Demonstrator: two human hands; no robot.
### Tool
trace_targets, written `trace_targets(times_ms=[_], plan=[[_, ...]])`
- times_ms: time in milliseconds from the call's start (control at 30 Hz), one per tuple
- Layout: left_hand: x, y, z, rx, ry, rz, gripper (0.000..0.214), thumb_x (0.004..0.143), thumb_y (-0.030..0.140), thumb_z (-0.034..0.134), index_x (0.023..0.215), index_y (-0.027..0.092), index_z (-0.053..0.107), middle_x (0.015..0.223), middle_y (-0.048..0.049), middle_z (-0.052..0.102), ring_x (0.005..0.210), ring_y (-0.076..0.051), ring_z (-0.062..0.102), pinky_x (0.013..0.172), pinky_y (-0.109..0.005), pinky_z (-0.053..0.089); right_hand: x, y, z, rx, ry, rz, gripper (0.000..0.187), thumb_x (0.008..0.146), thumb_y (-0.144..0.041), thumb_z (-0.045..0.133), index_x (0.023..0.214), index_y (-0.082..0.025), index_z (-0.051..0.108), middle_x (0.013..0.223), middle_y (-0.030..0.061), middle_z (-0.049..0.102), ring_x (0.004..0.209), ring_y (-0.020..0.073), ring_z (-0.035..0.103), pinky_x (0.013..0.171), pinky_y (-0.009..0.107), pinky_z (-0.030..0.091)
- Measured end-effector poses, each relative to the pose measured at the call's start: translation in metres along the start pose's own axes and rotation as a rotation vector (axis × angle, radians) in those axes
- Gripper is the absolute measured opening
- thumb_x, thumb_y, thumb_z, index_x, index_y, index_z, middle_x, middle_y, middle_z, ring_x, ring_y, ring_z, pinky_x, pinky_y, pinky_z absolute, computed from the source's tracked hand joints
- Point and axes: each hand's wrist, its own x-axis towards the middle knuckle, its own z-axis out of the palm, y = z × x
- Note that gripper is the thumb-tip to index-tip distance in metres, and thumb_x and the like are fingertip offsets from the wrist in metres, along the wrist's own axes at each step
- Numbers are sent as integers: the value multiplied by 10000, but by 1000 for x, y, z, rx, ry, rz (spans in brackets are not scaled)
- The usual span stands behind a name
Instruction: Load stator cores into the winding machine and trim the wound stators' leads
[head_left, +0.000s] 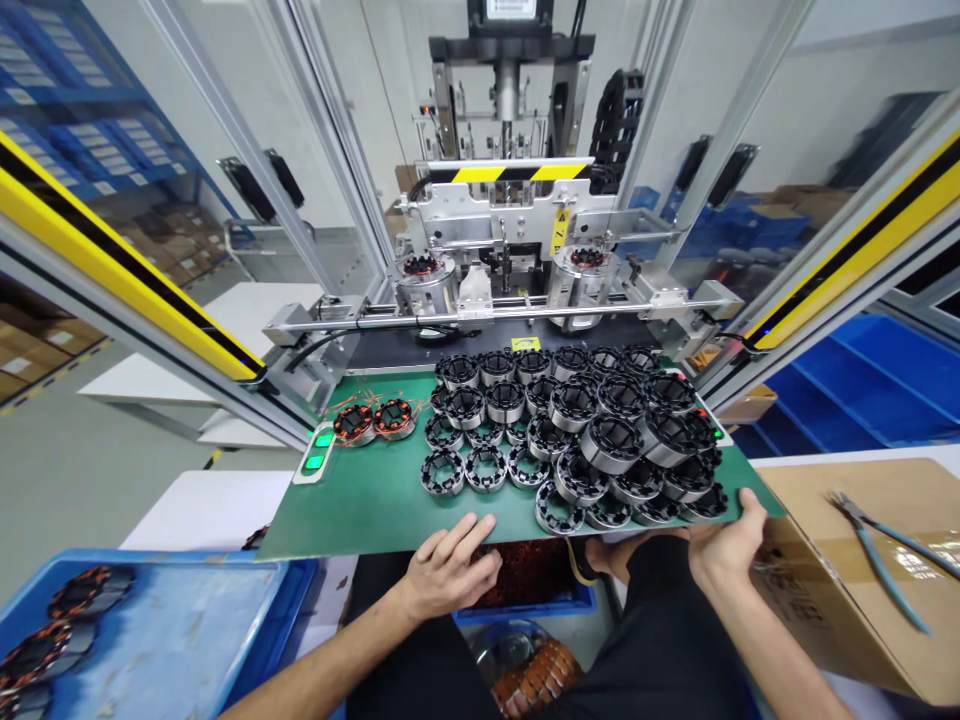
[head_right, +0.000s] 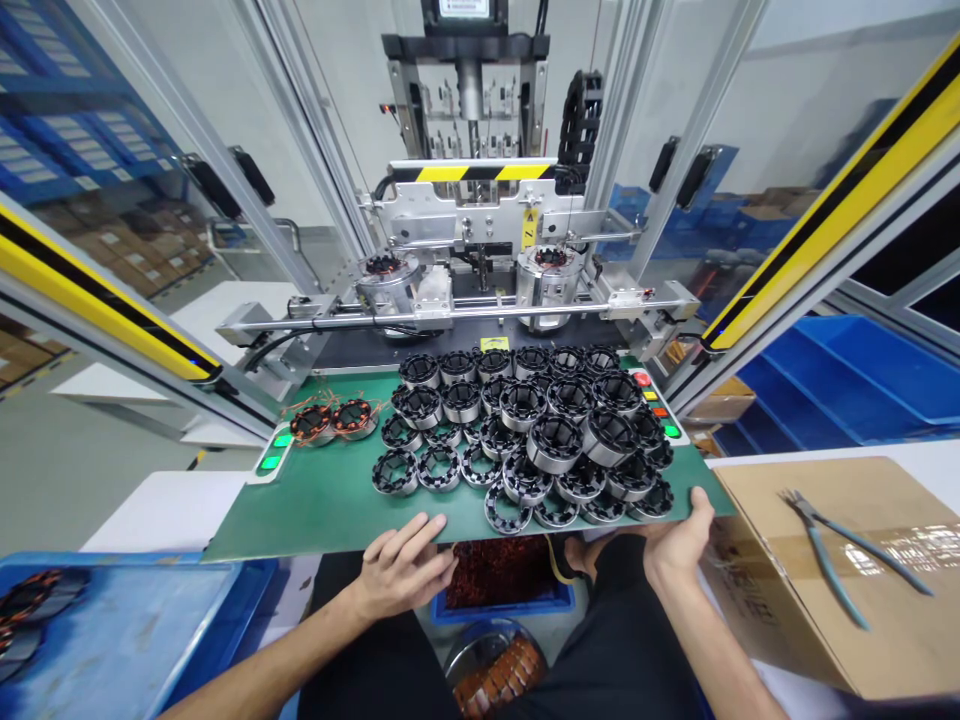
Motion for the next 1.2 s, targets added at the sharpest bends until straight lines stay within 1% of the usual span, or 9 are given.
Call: trace_targets(times_ms=[100, 267, 333, 500, 600, 700, 933, 1067, 1200], plan=[[-3, 0, 1, 1, -2, -2, 282, 866, 437, 1052, 1070, 416, 858, 1648, 45, 871, 1872, -196, 503, 1548, -383, 294, -2, -3, 3, -27, 30, 11, 254, 897, -422, 732, 1079, -268, 820, 1221, 35, 920, 1202, 246, 907, 772, 314, 805], [-4, 0, 1, 19, -15, 12, 327, 834, 474, 1071, 1070, 423, 850, 1680, 53, 851, 1847, -230, 538, 1529, -416, 324, -7, -5, 7, -33, 36, -19, 287, 847, -459, 789, 1066, -274, 773, 1197, 51, 916, 1267, 281, 900, 939, 381, 831], [-4, 0, 1, 15, -10, 12, 326, 831, 464, 1069, 1067, 419, 848, 1692, 50, 845, 1848, -227, 538, 1523, -412, 333, -8, -4, 9, -22, 35, -36, 280, 849, -457, 795, 1059, -273, 766, 1208, 53, 915, 1267, 275, 899, 974, 372, 826], [0, 0, 2, -14, 14, -8, 310, 836, 400, 1055, 1062, 395, 843, 1648, 39, 874, 1874, -195, 503, 1539, -361, 309, -10, -4, 11, 12, 52, -16, 252, 876, -400, 753, 1086, -261, 776, 1186, 27, 909, 1205, 227, 900, 856, 290, 805], [1, 0, 2, -12, 17, -8, 284, 852, 390, 1038, 1060, 389, 844, 1652, 33, 872, 1880, -191, 491, 1555, -362, 280, -9, -5, 10, 6, 37, -12, 282, 859, -419, 791, 1095, -270, 761, 1131, 8, 906, 1220, 232, 896, 870, 293, 803], [0, 0, 1, 2, 3, 5, 326, 829, 430, 1070, 1057, 396, 840, 1669, 40, 863, 1877, -209, 495, 1540, -377, 310, -8, -7, 9, -18, 18, -7, 298, 853, -445, 807, 1088, -272, 747, 1115, 9, 901, 1194, 243, 900, 871, 315, 807], [-1, 0, 1, -5, 3, 7, 341, 826, 429, 1081, 1070, 398, 846, 1666, 39, 865, 1877, -205, 497, 1547, -370, 303, -17, -9, 13, -13, 26, -18, 276, 855, -423, 778, 1075, -256, 779, 1065, 12, 885, 1031, 214, 885, 718, 259, 757], [1, 0, 0, -8, 5, 7, 287, 857, 405, 1049, 1062, 395, 848, 1651, 33, 871, 1877, -197, 496, 1554, -368, 291, -19, -10, 15, -12, 27, -3, 258, 869, -410, 759, 1066, -247, 789, 1066, 15, 888, 1055, 202, 883, 757, 232, 753], [1, -1, -1, 2, -3, 8, 254, 880, 415, 1034, 1055, 406, 850, 1640, 40, 872, 1869, -203, 503, 1545, -385, 301, -18, -13, 16, -14, 55, 26, 229, 910, -367, 697, 1060, -235, 808, 1120, 23, 896, 977, 177, 867, 760, 226, 749]])
